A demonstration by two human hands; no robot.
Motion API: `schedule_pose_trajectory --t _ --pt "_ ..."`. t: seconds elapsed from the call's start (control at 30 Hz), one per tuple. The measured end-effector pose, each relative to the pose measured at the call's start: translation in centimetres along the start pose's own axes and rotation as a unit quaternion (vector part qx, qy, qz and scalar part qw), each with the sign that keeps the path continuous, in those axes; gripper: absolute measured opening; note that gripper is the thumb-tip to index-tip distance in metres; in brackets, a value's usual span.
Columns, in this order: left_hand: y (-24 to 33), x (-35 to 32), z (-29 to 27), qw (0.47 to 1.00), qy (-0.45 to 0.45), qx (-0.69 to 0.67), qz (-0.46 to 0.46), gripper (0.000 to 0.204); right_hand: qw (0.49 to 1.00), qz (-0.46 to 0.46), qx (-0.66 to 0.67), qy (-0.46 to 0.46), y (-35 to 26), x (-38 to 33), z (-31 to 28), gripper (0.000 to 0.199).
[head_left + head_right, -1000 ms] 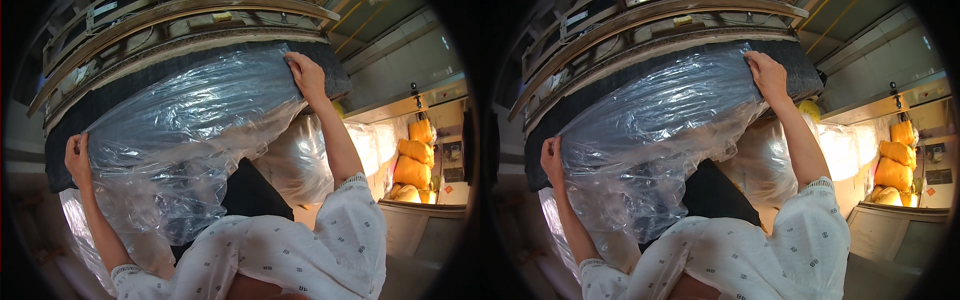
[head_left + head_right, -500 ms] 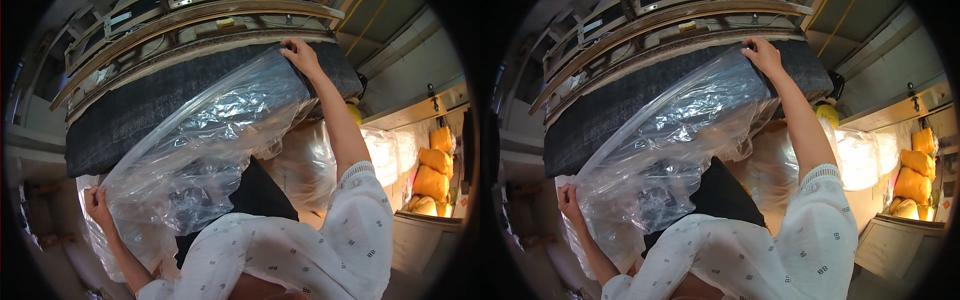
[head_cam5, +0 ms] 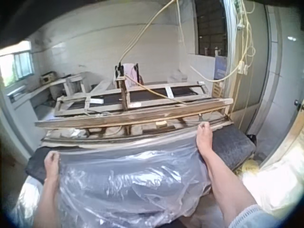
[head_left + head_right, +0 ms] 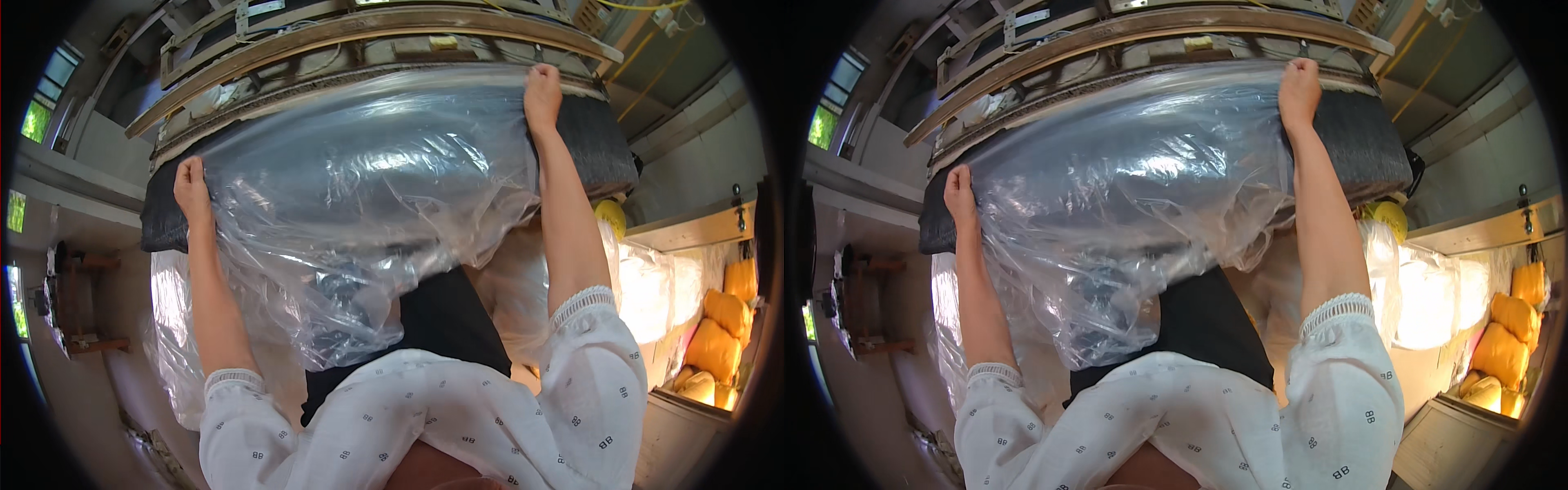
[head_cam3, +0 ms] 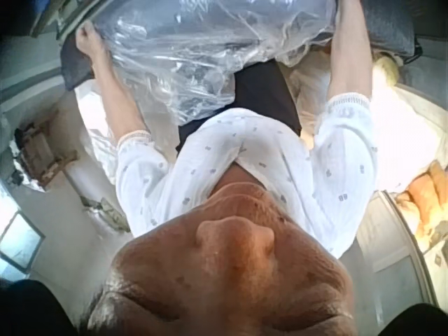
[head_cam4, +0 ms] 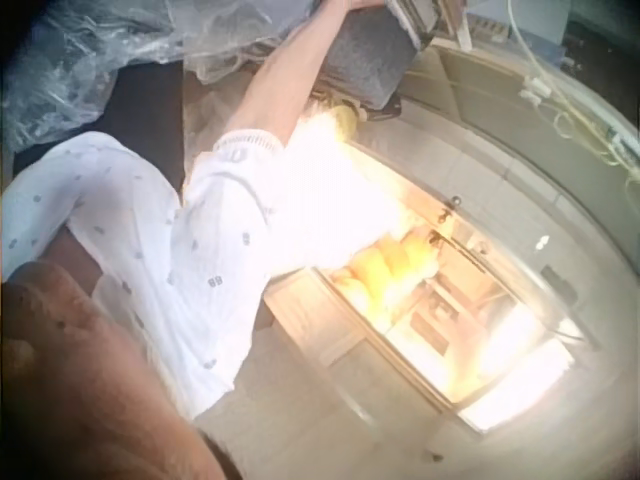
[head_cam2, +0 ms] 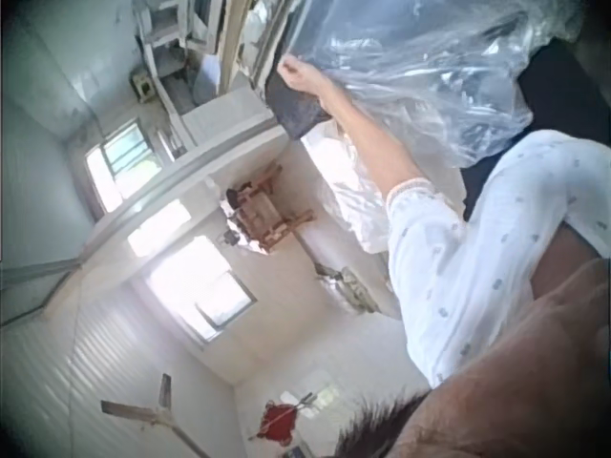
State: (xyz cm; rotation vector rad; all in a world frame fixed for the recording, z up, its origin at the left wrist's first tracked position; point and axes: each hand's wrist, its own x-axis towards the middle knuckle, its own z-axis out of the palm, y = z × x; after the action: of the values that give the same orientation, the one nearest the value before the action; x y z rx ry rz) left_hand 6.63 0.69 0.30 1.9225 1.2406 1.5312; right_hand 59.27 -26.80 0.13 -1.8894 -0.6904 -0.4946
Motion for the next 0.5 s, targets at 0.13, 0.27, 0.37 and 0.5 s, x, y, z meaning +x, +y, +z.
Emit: schedule_pose_trajectory --t 0.13,0.27,0.37,0.5 --pt "0.4 2.7 4.2 0.997 -0.054 -0.018 -0.056 0.022 1.0 0.005 0.013 -0.011 2.0 1.0 -0.2 0.013" --pt "-0.2 5.0 6.4 0.996 -0.048 -0.043 -0.059 0.025 0.995 -0.02 -0.096 -0.02 2.3 1.9 0.5 0.016" --pt "0.4 5.7 7.6 0.997 -0.053 -0.005 -0.061 0.027 0.993 -0.012 -0.118 -0.024 2.5 2.3 0.1 0.018" --pt "1.3 5.8 7.4 0.991 -0.047 0.095 -0.082 0.03 0.991 0.029 -0.124 -0.046 1.3 2.4 0.0 0.024"
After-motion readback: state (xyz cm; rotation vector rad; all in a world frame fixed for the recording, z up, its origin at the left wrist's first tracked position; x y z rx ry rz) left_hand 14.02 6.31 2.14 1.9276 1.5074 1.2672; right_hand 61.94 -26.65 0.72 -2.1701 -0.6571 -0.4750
